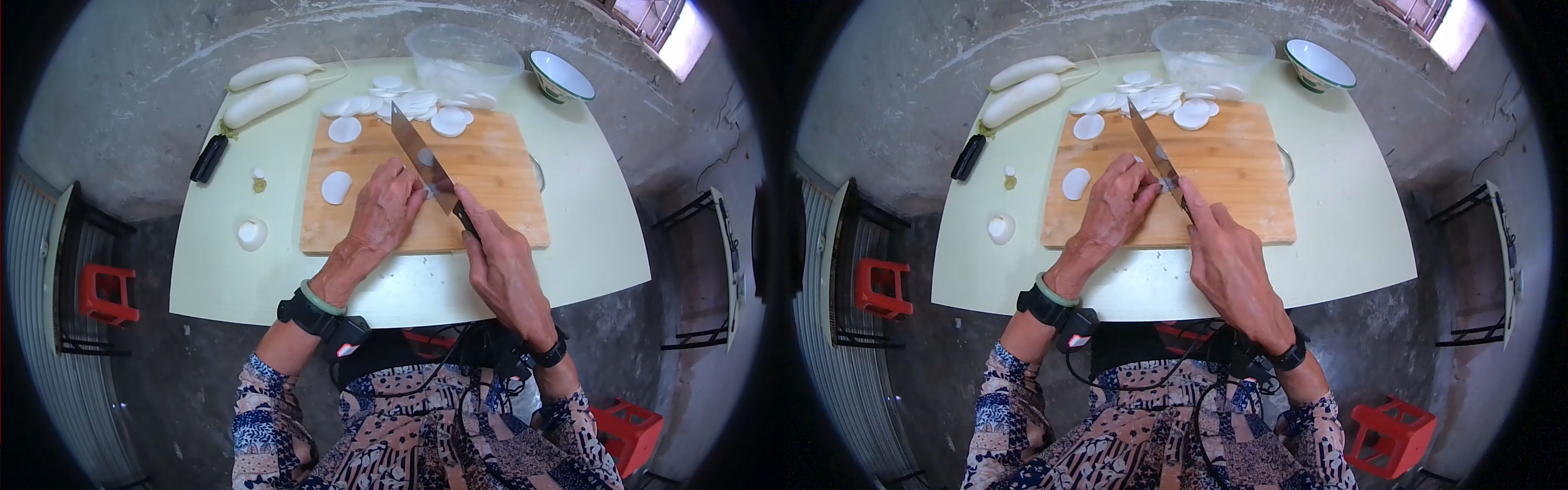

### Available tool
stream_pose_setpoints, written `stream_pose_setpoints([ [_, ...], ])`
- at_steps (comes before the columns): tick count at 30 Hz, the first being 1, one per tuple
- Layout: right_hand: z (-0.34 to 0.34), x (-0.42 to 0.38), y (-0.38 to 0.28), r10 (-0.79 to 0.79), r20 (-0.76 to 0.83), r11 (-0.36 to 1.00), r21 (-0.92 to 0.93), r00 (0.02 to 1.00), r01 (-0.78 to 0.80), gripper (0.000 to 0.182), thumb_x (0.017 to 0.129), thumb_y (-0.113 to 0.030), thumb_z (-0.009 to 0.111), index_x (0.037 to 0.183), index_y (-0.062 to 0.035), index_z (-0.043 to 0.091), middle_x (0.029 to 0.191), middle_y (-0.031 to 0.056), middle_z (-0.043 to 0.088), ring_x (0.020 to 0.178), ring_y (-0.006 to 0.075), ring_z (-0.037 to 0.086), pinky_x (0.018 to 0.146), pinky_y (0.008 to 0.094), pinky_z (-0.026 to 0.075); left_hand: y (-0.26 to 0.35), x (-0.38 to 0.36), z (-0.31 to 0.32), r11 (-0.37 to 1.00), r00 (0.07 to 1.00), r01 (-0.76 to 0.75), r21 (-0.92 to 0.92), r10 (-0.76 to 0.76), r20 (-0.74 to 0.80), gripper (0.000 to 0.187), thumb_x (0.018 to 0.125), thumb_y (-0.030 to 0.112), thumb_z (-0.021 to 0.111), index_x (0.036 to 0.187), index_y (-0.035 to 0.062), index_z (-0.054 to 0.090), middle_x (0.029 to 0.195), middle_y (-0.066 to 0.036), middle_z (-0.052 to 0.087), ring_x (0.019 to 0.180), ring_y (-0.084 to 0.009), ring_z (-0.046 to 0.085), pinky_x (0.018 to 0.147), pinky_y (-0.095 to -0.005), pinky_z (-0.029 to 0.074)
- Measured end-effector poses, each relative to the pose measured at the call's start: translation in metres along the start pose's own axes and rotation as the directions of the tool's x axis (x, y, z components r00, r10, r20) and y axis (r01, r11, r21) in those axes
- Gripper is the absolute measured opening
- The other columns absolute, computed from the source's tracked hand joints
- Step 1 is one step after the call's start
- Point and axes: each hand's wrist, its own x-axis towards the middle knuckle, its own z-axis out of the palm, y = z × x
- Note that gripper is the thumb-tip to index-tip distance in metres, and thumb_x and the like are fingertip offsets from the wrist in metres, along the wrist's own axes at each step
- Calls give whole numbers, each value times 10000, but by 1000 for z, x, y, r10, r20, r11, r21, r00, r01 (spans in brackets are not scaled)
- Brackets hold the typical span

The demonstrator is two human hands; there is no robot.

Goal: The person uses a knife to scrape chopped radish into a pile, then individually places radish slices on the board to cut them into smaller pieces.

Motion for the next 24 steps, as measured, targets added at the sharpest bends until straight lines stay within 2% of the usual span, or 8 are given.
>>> stream_pose_setpoints([
  [14,-5,-1,-3,-6,-48,1000,0,999,6,626,957,40,587,1558,-63,444,933,217,623,789,426,642,713,519,519,-5,1,-1,1000,1000,-2,9,2,-12,103,873,16,735,904,-3,638,914,-138,589,827,-344,647,721,-449,539],
  [18,1,0,1,-37,-43,999,10,998,37,619,960,33,584,1555,-65,447,927,219,619,787,429,644,704,522,517,-4,1,-2,1000,1000,18,3,-18,-5,104,876,20,726,896,-7,628,913,-142,583,831,-350,642,731,-454,538],
  [24,1,1,1,3,-6,1000,-16,1000,-3,605,964,22,580,1550,-63,453,937,229,619,791,441,644,707,520,517,-5,1,-2,1000,1000,16,9,-16,1,109,882,35,724,894,-6,624,910,-142,582,838,-350,641,739,-456,537],
])
